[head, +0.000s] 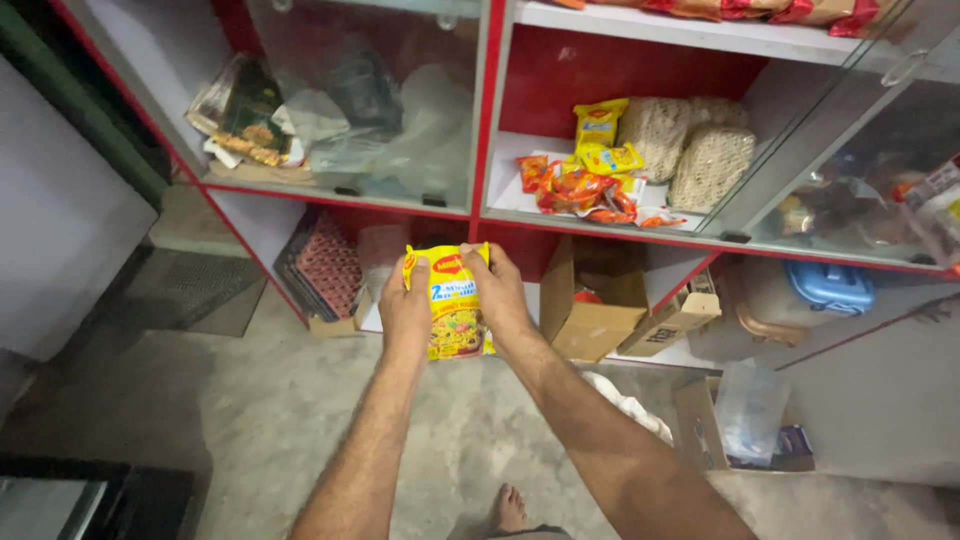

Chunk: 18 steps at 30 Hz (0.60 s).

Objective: Organize packets of noodles and snacks on grocery store shelves.

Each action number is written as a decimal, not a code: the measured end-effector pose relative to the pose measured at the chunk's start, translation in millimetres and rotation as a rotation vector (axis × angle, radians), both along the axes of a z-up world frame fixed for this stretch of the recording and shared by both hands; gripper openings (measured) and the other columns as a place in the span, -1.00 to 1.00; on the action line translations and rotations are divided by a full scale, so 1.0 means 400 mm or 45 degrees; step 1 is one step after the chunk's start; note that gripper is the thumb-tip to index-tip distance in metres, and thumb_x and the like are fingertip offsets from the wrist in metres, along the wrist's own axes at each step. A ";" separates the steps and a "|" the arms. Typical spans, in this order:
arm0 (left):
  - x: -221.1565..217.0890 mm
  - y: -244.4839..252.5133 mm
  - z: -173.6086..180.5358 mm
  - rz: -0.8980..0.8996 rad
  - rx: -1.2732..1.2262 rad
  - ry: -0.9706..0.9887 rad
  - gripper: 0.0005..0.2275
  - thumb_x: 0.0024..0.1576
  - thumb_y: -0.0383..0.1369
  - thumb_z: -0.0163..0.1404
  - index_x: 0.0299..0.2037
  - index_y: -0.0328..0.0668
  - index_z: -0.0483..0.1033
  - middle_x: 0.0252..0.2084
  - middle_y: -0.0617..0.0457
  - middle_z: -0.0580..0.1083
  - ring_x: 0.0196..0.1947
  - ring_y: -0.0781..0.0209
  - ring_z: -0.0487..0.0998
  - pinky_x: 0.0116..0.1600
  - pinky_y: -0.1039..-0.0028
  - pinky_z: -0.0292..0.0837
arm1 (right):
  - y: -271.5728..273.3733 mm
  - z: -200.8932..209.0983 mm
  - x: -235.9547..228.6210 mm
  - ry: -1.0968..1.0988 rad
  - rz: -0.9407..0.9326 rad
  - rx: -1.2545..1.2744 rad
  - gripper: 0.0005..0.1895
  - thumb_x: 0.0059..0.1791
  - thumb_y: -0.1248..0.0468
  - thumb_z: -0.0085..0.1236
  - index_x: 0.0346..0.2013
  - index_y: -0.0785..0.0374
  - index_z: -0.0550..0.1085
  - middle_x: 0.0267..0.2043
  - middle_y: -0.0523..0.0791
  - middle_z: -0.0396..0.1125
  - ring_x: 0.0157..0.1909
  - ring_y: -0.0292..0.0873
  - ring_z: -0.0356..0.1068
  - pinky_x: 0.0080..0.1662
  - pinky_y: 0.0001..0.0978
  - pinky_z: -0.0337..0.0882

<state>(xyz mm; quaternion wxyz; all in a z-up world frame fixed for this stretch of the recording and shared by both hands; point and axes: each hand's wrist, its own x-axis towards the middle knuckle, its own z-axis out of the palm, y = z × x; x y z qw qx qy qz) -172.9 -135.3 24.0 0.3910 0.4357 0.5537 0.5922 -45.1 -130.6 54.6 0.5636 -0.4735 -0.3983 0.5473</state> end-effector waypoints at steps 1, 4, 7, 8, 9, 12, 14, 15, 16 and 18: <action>-0.016 -0.020 0.005 0.005 -0.003 -0.005 -0.69 0.29 -0.19 -0.08 0.02 -0.27 0.52 -0.18 -0.03 0.59 -0.24 0.23 0.60 -0.13 0.40 0.51 | -0.029 0.016 -0.019 -0.005 0.005 -0.003 -0.79 0.09 0.13 0.10 -0.21 0.23 0.47 -0.36 -0.16 0.43 -0.39 -0.34 0.41 -0.34 -0.42 0.41; -0.064 -0.061 0.004 -0.012 -0.004 -0.201 -0.67 0.29 -0.18 -0.08 0.04 -0.30 0.53 -0.19 -0.07 0.57 -0.28 0.21 0.58 -0.18 0.37 0.51 | -0.078 0.021 -0.068 -0.024 0.102 -0.065 -0.79 0.08 0.12 0.05 -0.21 0.19 0.52 -0.33 -0.20 0.47 -0.36 -0.35 0.42 -0.33 -0.42 0.44; -0.110 -0.099 -0.007 0.107 -0.013 0.012 -0.64 0.26 -0.17 -0.05 0.11 -0.25 0.53 -0.14 -0.04 0.60 -0.22 0.25 0.61 -0.13 0.39 0.52 | -0.085 -0.028 -0.104 0.115 0.093 -0.010 -0.78 0.11 0.17 0.08 -0.22 0.28 0.52 -0.32 -0.16 0.47 -0.34 -0.33 0.44 -0.29 -0.42 0.46; -0.119 -0.125 0.005 0.066 -0.019 -0.045 -0.64 0.27 -0.15 -0.07 0.08 -0.27 0.54 -0.17 -0.05 0.60 -0.25 0.24 0.61 -0.15 0.37 0.52 | -0.102 -0.020 -0.117 0.136 0.094 -0.021 -0.78 0.10 0.17 0.07 -0.22 0.28 0.52 -0.34 -0.14 0.47 -0.37 -0.30 0.44 -0.31 -0.40 0.46; -0.127 -0.150 0.016 0.025 -0.025 -0.101 -0.63 0.29 -0.13 -0.10 0.04 -0.28 0.55 -0.20 -0.06 0.60 -0.27 0.23 0.60 -0.16 0.36 0.52 | -0.118 -0.013 -0.129 0.157 0.095 -0.033 -0.78 0.10 0.17 0.07 -0.23 0.27 0.52 -0.36 -0.13 0.47 -0.40 -0.27 0.44 -0.34 -0.37 0.45; -0.167 -0.194 0.025 0.107 -0.097 0.044 -0.62 0.31 -0.11 -0.13 0.02 -0.28 0.58 -0.25 -0.07 0.60 -0.29 0.22 0.61 -0.14 0.37 0.51 | -0.165 0.004 -0.177 0.109 0.027 -0.060 -0.79 0.09 0.17 0.07 -0.22 0.26 0.53 -0.37 -0.14 0.48 -0.43 -0.29 0.42 -0.37 -0.36 0.42; -0.190 -0.211 0.008 0.116 -0.044 0.015 -0.62 0.31 -0.11 -0.12 0.00 -0.30 0.59 -0.24 -0.07 0.61 -0.28 0.22 0.60 -0.14 0.38 0.50 | -0.198 0.023 -0.203 0.068 0.002 -0.082 -0.79 0.08 0.16 0.07 -0.22 0.25 0.53 -0.36 -0.15 0.48 -0.42 -0.30 0.41 -0.36 -0.37 0.42; -0.199 -0.217 0.002 0.113 0.011 -0.014 -0.61 0.31 -0.12 -0.11 -0.01 -0.32 0.59 -0.23 -0.07 0.62 -0.27 0.23 0.58 -0.13 0.38 0.50 | -0.212 0.034 -0.213 0.026 -0.033 -0.101 -0.79 0.08 0.15 0.07 -0.22 0.23 0.53 -0.36 -0.16 0.48 -0.42 -0.32 0.41 -0.35 -0.39 0.42; -0.205 -0.224 -0.001 0.117 0.011 -0.012 -0.61 0.31 -0.12 -0.11 -0.01 -0.32 0.59 -0.23 -0.07 0.62 -0.27 0.23 0.58 -0.13 0.38 0.50 | -0.208 0.010 -0.216 0.027 -0.029 -0.101 -0.79 0.08 0.15 0.07 -0.22 0.23 0.53 -0.36 -0.16 0.48 -0.42 -0.32 0.41 -0.35 -0.39 0.42; -0.215 -0.239 -0.008 0.185 0.026 -0.006 -0.63 0.31 -0.12 -0.10 0.01 -0.30 0.58 -0.21 -0.03 0.61 -0.25 0.27 0.59 -0.13 0.41 0.50 | -0.201 -0.038 -0.222 0.202 0.060 0.010 -0.77 0.09 0.16 0.08 -0.23 0.29 0.52 -0.34 -0.14 0.49 -0.39 -0.29 0.43 -0.32 -0.40 0.42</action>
